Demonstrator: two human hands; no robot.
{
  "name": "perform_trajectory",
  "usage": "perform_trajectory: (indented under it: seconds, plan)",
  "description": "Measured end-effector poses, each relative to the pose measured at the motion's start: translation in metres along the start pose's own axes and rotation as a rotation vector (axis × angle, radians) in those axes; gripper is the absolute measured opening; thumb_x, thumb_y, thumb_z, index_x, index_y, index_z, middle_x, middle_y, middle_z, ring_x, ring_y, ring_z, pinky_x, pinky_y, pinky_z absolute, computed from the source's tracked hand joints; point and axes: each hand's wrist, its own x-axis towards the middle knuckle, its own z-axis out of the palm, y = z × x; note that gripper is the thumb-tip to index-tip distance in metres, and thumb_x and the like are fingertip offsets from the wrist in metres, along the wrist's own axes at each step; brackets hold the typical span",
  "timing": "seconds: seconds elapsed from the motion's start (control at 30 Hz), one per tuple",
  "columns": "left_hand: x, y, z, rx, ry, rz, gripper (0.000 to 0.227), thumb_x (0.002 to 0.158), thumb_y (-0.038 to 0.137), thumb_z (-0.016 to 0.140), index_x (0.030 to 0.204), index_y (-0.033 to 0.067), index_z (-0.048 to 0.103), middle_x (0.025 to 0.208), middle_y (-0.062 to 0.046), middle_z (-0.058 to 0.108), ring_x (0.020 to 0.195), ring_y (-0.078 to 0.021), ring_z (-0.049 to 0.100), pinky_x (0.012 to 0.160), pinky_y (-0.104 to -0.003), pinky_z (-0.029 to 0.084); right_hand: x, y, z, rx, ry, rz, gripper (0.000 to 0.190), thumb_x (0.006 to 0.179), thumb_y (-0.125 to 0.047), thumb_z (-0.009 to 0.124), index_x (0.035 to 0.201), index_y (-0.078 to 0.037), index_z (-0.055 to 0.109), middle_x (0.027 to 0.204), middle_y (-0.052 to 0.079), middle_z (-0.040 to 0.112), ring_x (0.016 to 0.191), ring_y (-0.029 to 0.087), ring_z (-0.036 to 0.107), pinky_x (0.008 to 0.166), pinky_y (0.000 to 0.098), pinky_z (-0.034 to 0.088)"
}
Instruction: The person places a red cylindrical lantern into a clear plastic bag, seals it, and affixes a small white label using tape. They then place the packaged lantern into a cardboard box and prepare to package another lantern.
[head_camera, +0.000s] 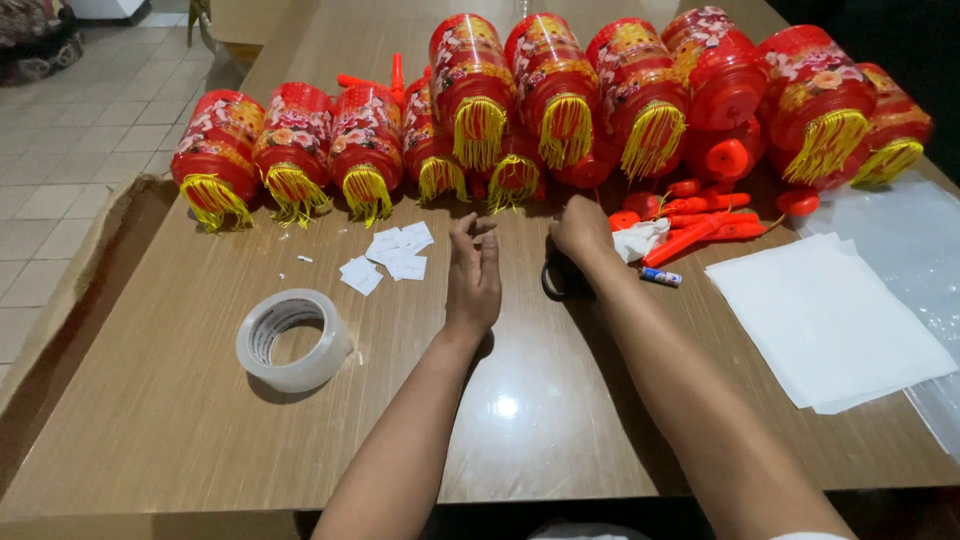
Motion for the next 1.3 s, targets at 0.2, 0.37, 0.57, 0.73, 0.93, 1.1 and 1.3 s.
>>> perform_trajectory:
  seconds: [0.2, 0.37, 0.57, 0.73, 0.93, 1.1, 1.3]
  plan:
    - [0.001, -0.002, 0.000, 0.003, 0.006, 0.008, 0.049, 0.110, 0.043, 0.022, 0.141, 0.0053, 0.028, 0.127, -0.017, 0.053, 0.129, -0.0393, 0.051, 0.104, -0.052, 0.047, 0.016, -0.021, 0.002, -0.003, 0.034, 0.087, 0.022, 0.087, -0.009, 0.068, 0.096, 0.010, 0.072, 0.090, 0.029, 0.071, 0.095, 0.047, 0.072, 0.081, 0.0542, 0.060]
    - [0.001, -0.003, 0.001, -0.003, -0.001, 0.022, 0.046, 0.111, 0.041, 0.022, 0.140, 0.0063, 0.028, 0.126, -0.016, 0.053, 0.127, -0.0380, 0.051, 0.102, -0.051, 0.046, 0.000, -0.034, -0.007, 0.007, 0.055, 0.085, 0.023, 0.091, -0.005, 0.067, 0.103, 0.014, 0.070, 0.097, 0.032, 0.069, 0.099, 0.045, 0.071, 0.085, 0.0537, 0.060]
    - [0.001, -0.007, 0.002, 0.016, 0.003, 0.012, 0.045, 0.111, 0.041, 0.021, 0.140, 0.0083, 0.029, 0.126, -0.013, 0.053, 0.127, -0.0342, 0.050, 0.102, -0.048, 0.044, -0.024, -0.040, -0.027, 0.010, 0.102, -0.034, 0.033, 0.095, -0.010, 0.069, 0.115, 0.016, 0.063, 0.107, 0.033, 0.066, 0.109, 0.047, 0.066, 0.094, 0.0554, 0.056]
    - [0.000, -0.003, 0.001, 0.009, -0.002, 0.003, 0.044, 0.111, 0.041, 0.020, 0.139, 0.0079, 0.029, 0.125, -0.012, 0.052, 0.126, -0.0343, 0.050, 0.102, -0.048, 0.043, -0.037, -0.006, -0.057, 0.017, 0.183, -0.152, 0.035, 0.092, -0.024, 0.074, 0.116, 0.000, 0.067, 0.110, 0.024, 0.064, 0.106, 0.048, 0.065, 0.093, 0.0583, 0.053]
    - [0.000, -0.002, -0.001, 0.044, 0.000, 0.012, 0.044, 0.111, 0.042, 0.020, 0.136, 0.0095, 0.033, 0.121, -0.012, 0.053, 0.123, -0.0345, 0.051, 0.101, -0.048, 0.044, -0.083, 0.088, -0.134, 0.066, 0.390, -0.190, 0.027, 0.096, -0.022, 0.075, 0.116, -0.005, 0.069, 0.105, 0.021, 0.060, 0.102, 0.045, 0.064, 0.089, 0.0530, 0.053]
    - [0.003, -0.007, 0.000, 0.015, -0.048, 0.023, 0.043, 0.111, 0.043, 0.021, 0.134, 0.0098, 0.035, 0.120, -0.013, 0.050, 0.123, -0.0326, 0.050, 0.087, -0.039, 0.053, -0.135, 0.148, -0.158, -0.158, 0.062, 0.232, 0.051, 0.098, -0.042, 0.069, 0.134, -0.006, 0.065, 0.140, 0.033, 0.051, 0.128, 0.057, 0.051, 0.102, 0.0618, 0.039]
    - [0.001, -0.011, 0.006, 0.013, -0.073, -0.004, 0.045, 0.111, 0.044, 0.021, 0.137, 0.0106, 0.033, 0.122, -0.013, 0.048, 0.122, -0.0308, 0.048, 0.081, -0.034, 0.055, -0.187, 0.134, -0.141, -0.271, -0.083, 0.234, 0.063, 0.102, -0.049, 0.057, 0.148, -0.006, 0.052, 0.146, 0.034, 0.048, 0.138, 0.058, 0.042, 0.108, 0.0666, 0.031]
